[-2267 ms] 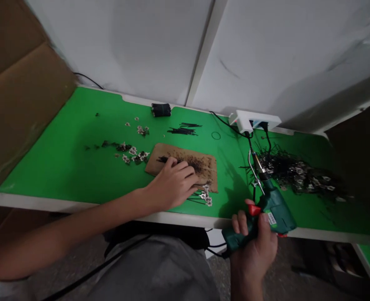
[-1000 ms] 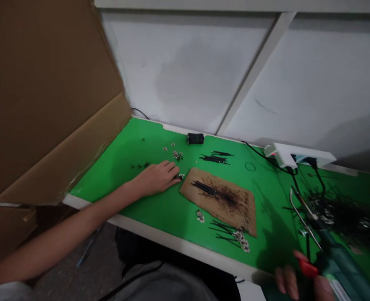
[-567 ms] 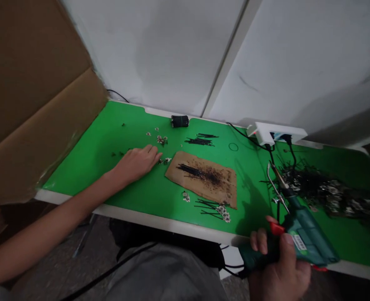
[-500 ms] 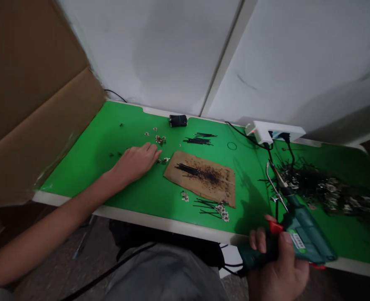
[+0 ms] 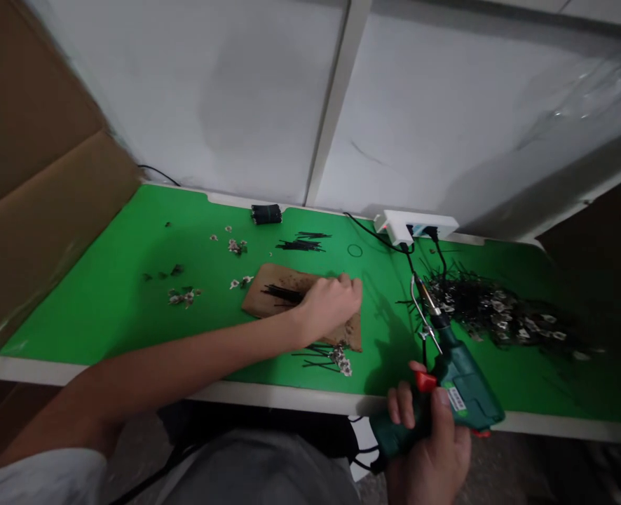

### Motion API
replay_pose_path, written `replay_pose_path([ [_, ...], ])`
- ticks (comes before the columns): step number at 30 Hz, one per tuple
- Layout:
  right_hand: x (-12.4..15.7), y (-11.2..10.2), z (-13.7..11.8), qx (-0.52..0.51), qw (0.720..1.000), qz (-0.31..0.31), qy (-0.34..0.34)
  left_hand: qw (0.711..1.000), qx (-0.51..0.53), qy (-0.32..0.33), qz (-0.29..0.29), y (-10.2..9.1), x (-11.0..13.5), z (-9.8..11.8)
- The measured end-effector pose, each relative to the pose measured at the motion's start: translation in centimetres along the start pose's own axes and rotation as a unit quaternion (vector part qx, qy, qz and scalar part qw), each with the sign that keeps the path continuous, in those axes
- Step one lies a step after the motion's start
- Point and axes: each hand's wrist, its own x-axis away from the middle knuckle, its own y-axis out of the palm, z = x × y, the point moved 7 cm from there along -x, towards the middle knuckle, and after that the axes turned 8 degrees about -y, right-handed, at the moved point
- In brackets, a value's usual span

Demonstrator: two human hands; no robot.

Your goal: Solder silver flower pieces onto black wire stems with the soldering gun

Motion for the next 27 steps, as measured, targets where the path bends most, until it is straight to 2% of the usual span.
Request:
replay_pose_path([
  [2, 0.0, -0.2, 0.2, -0.004, 1.0, -0.003, 0.006, 1.0, -0.003, -0.008, -0.005, 0.3, -0.1, 0.0],
  [6, 0.0, -0.3, 0.4, -0.011, 0.999, -0.028, 0.017, 0.999, 0.017, -0.022, -0.033, -0.5, 1.0, -1.1],
  [11, -0.2, -0.5, 0.5, -0.022, 0.999, -0.03, 0.021, 0.986, 0.16, 0.02, -0.03, -1.6, 2.9, -2.6],
  [15, -0.3, -0.4, 0.5, -0.023, 0.999, -0.021, 0.015, 0.973, 0.228, 0.019, -0.025, -1.2, 3.8, -4.2],
  [21, -0.1, -0.4, 0.5, -0.02, 0.999, -0.021, 0.016, 0.972, 0.219, 0.073, -0.045, -0.9, 4.1, -3.0],
  [24, -0.1, -0.4, 0.5, -0.021, 0.999, -0.023, 0.015, 0.971, 0.224, 0.083, -0.023, -1.6, 3.7, -2.6],
  [27, -0.1, -0.5, 0.5, -0.015, 0.999, -0.025, 0.013, 0.978, 0.186, 0.092, -0.002, -2.3, 3.0, -2.6],
])
